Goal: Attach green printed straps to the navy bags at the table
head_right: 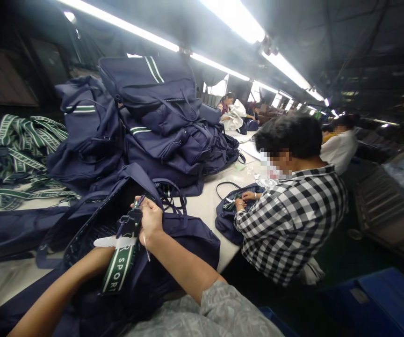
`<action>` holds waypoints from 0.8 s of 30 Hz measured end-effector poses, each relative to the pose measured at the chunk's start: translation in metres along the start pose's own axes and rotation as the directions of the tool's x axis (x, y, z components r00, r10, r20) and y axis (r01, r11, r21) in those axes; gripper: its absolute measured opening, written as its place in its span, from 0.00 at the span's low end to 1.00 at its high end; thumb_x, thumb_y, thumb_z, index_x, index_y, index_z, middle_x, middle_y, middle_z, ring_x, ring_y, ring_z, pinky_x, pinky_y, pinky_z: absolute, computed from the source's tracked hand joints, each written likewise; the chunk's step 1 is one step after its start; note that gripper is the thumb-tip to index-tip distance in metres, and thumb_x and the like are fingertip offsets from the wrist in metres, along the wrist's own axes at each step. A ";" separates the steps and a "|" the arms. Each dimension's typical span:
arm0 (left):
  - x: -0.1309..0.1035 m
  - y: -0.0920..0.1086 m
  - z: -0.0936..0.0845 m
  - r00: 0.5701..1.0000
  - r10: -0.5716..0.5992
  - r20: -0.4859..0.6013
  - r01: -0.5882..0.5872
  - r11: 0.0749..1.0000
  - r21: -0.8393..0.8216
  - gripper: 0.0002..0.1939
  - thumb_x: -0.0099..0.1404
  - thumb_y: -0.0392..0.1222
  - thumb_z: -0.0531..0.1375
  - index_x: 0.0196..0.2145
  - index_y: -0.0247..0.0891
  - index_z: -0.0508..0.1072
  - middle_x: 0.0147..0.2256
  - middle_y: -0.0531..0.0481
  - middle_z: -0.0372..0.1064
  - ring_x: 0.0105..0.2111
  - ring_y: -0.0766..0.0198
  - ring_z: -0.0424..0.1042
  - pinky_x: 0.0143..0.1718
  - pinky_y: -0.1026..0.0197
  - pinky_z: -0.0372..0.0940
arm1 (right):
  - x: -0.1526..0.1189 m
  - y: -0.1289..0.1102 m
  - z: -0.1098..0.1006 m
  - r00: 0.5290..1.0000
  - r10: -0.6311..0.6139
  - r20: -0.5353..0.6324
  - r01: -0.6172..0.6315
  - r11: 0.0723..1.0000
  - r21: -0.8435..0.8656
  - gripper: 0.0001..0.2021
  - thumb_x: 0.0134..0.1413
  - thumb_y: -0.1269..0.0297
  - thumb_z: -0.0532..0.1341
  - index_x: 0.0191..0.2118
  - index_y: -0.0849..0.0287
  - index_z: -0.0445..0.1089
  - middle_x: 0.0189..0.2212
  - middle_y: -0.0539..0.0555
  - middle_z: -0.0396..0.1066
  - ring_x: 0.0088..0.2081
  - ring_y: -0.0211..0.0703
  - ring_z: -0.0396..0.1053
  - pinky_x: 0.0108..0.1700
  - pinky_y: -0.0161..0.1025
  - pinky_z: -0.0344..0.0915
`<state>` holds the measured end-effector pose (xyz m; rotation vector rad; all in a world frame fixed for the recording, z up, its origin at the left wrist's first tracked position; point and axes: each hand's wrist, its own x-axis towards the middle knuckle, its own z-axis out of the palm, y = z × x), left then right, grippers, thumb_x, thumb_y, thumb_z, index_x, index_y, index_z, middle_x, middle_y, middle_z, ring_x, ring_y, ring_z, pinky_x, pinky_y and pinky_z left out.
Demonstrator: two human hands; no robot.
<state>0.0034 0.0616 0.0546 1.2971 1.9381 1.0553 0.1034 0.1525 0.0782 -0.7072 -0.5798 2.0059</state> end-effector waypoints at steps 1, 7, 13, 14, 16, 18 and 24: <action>0.004 -0.002 -0.005 0.998 -0.044 -0.048 0.041 0.997 -0.073 0.10 0.43 0.44 0.58 0.25 0.40 0.72 0.27 0.47 0.75 0.32 0.49 0.74 0.40 0.50 0.70 | 0.001 0.003 0.001 0.999 -0.033 -0.008 0.033 0.999 0.007 0.07 0.56 0.63 0.63 0.37 0.60 0.74 0.25 0.51 0.74 0.21 0.35 0.66 0.27 0.32 0.67; 0.010 0.017 -0.018 0.915 -0.271 -0.299 0.032 0.787 -0.616 0.21 0.54 0.53 0.59 0.42 0.37 0.72 0.45 0.43 0.74 0.50 0.53 0.71 0.55 0.51 0.63 | 0.008 0.009 0.010 0.996 -0.083 0.039 0.083 0.997 0.004 0.06 0.56 0.69 0.61 0.31 0.61 0.75 0.27 0.51 0.74 0.26 0.32 0.67 0.34 0.29 0.67; 0.008 0.020 -0.001 0.991 -0.098 0.091 0.122 0.942 -0.312 0.30 0.49 0.52 0.64 0.48 0.35 0.71 0.49 0.38 0.72 0.54 0.46 0.68 0.56 0.49 0.63 | 0.013 0.002 0.006 0.981 0.043 0.189 -0.030 0.997 -0.070 0.05 0.55 0.68 0.62 0.32 0.62 0.75 0.23 0.49 0.70 0.22 0.30 0.63 0.31 0.29 0.66; 0.010 0.014 0.000 0.989 -0.134 0.060 0.144 0.964 -0.223 0.30 0.48 0.51 0.63 0.47 0.34 0.71 0.48 0.36 0.72 0.54 0.44 0.68 0.55 0.48 0.64 | 0.015 0.002 0.000 0.986 0.007 0.168 0.014 0.993 -0.120 0.05 0.55 0.68 0.62 0.32 0.62 0.75 0.24 0.49 0.70 0.22 0.30 0.63 0.30 0.29 0.65; 0.014 0.000 -0.003 0.975 -0.190 -0.118 0.183 0.981 -0.063 0.29 0.48 0.49 0.59 0.47 0.33 0.71 0.48 0.34 0.72 0.53 0.43 0.69 0.55 0.46 0.63 | 0.021 0.002 -0.015 0.989 -0.041 0.142 0.078 0.962 -0.263 0.05 0.55 0.68 0.62 0.31 0.62 0.75 0.24 0.49 0.71 0.23 0.30 0.65 0.29 0.27 0.64; 0.017 -0.013 -0.008 0.946 -0.185 -0.267 0.202 0.979 0.038 0.28 0.49 0.46 0.55 0.48 0.33 0.70 0.48 0.35 0.72 0.52 0.45 0.69 0.57 0.47 0.62 | 0.026 0.004 -0.031 0.986 -0.012 0.165 0.086 0.889 -0.449 0.08 0.55 0.72 0.60 0.29 0.63 0.75 0.22 0.49 0.71 0.22 0.30 0.66 0.28 0.27 0.63; 0.012 -0.022 0.000 0.972 -0.218 -0.090 0.216 0.976 -0.024 0.29 0.52 0.44 0.50 0.50 0.32 0.69 0.44 0.37 0.74 0.47 0.50 0.73 0.53 0.50 0.65 | 0.028 0.009 -0.051 0.956 0.152 0.252 0.093 0.657 -0.748 0.11 0.55 0.78 0.57 0.27 0.63 0.75 0.18 0.46 0.69 0.19 0.28 0.64 0.26 0.26 0.61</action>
